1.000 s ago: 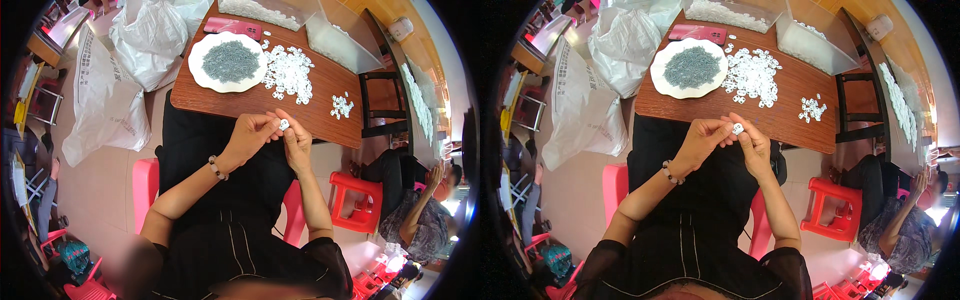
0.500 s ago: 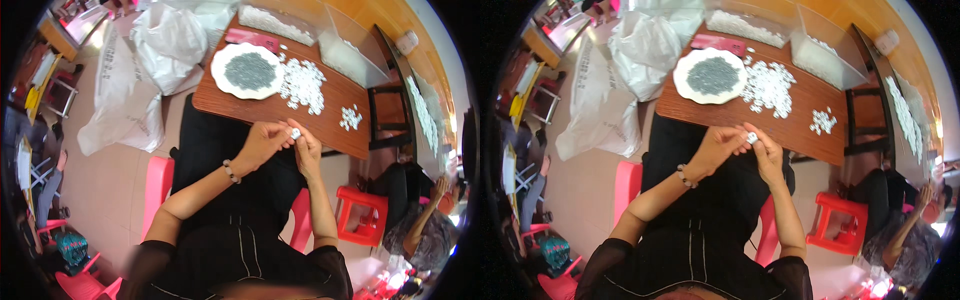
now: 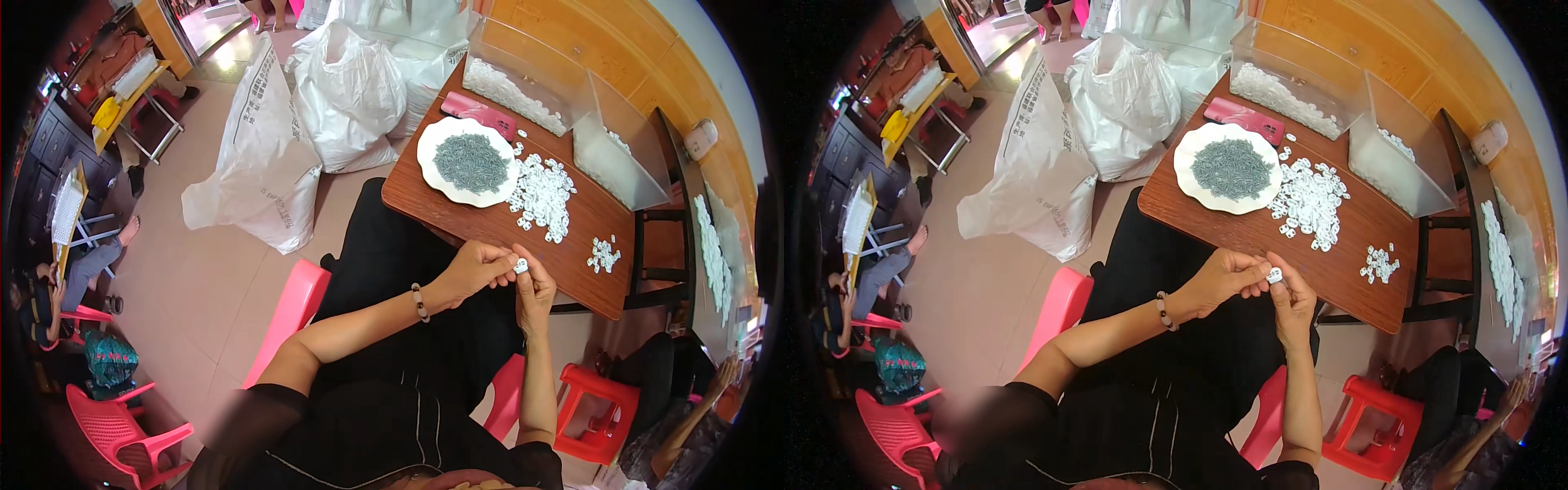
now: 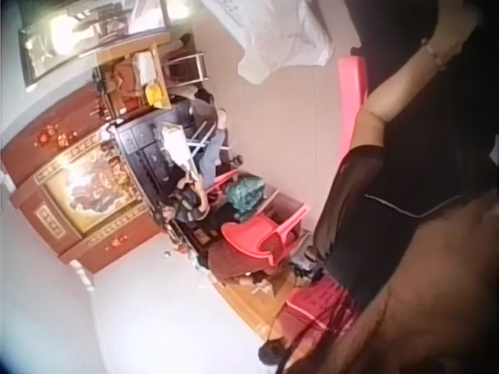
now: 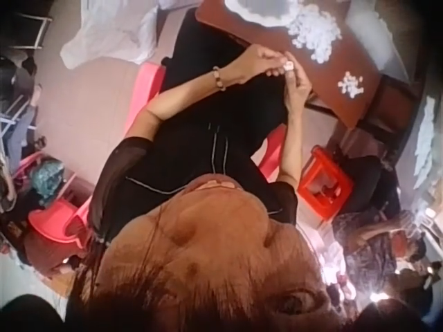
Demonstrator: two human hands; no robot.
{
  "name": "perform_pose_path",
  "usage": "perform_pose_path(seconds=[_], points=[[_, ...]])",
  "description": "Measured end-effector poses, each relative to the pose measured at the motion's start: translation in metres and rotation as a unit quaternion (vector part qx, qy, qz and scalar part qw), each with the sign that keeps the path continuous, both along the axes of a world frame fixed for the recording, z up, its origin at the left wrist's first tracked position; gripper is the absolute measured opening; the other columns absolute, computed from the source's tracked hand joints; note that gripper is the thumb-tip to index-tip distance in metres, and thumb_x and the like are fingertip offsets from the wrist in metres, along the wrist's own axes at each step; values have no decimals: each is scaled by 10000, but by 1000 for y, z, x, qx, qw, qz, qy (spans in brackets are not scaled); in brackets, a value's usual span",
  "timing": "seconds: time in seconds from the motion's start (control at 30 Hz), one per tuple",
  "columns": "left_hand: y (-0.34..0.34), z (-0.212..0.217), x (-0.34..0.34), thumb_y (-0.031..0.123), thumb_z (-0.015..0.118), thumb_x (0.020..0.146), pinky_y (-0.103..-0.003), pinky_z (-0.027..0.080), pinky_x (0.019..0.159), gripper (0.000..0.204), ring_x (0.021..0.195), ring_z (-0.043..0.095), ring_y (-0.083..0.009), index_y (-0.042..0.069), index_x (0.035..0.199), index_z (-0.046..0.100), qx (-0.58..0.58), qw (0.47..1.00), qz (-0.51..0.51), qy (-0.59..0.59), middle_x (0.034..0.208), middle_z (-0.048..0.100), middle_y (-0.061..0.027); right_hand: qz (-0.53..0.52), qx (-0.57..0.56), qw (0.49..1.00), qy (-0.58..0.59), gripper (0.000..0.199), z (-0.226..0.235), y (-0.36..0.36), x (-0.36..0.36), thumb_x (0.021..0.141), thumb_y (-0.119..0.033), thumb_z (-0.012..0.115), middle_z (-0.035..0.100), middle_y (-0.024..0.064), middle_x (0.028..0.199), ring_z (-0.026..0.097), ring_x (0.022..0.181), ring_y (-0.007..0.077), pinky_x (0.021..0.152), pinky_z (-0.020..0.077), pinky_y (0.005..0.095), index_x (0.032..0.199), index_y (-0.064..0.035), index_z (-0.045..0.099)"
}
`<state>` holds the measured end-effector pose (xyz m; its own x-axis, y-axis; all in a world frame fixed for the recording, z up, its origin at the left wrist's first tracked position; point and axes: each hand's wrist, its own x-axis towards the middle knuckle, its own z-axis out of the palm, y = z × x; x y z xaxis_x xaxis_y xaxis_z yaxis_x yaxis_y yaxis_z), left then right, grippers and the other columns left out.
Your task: Manually inserting small grey pins into white plastic components to assemble them.
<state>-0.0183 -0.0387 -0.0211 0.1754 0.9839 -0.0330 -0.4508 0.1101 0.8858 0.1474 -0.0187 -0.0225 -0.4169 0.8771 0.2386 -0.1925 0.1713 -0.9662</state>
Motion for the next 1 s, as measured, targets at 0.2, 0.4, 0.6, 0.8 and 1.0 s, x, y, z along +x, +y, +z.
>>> perform_pose_path(seconds=[0.2, 0.4, 0.6, 0.8, 1.0], points=[[1, 0, -2, 257, 627, 940, -188, 446, 583, 285, 652, 556, -63, -8, 859, 693, -24, 999, -29, -19, 760, 645, -31, -9, -22, 1000, -12, 471, -4, 1, 7, 924, -242, 649, 619, 149, 1184, 587, 1079, 187, 951, 445, 307, 1249, 84, 552], [0, 3, -2, 319, 591, 959, -183, 442, 587, 341, 650, 557, -60, -3, 906, 688, -76, 997, -26, 3, 800, 659, -33, -31, 4, 998, -47, 298, 1, 5, 2, 936, -120, 583, 661, 115, 1098, 607, 982, 146, 885, 469, 271, 1163, 69, 619], [-4, 11, -12, 341, 584, 963, -176, 425, 600, 363, 662, 546, -44, 5, 1034, 703, -92, 995, -33, 4, 815, 670, -22, -64, 0, 997, 31, 340, 17, 16, 13, 935, -183, 610, 678, 153, 1113, 603, 857, 92, 749, 490, 233, 1181, 51, 615], [-3, -5, -14, 305, 599, 958, -168, 415, 587, 317, 637, 528, -30, 15, 1024, 709, -109, 994, -30, -6, 805, 667, -11, -130, 24, 986, -98, 317, 56, 42, 33, 925, -182, 622, 709, 120, 1002, 587, 737, 71, 664, 483, 220, 1167, 21, 630], [-9, -11, -17, 291, 600, 957, -169, 429, 616, 296, 660, 535, -30, 22, 1015, 708, -127, 991, -41, -2, 802, 647, 9, -337, 256, 860, -284, 255, 125, 156, 70, 899, -249, 629, 665, -13, 717, 531, 632, 28, 555, 429, 214, 990, -25, 712]])
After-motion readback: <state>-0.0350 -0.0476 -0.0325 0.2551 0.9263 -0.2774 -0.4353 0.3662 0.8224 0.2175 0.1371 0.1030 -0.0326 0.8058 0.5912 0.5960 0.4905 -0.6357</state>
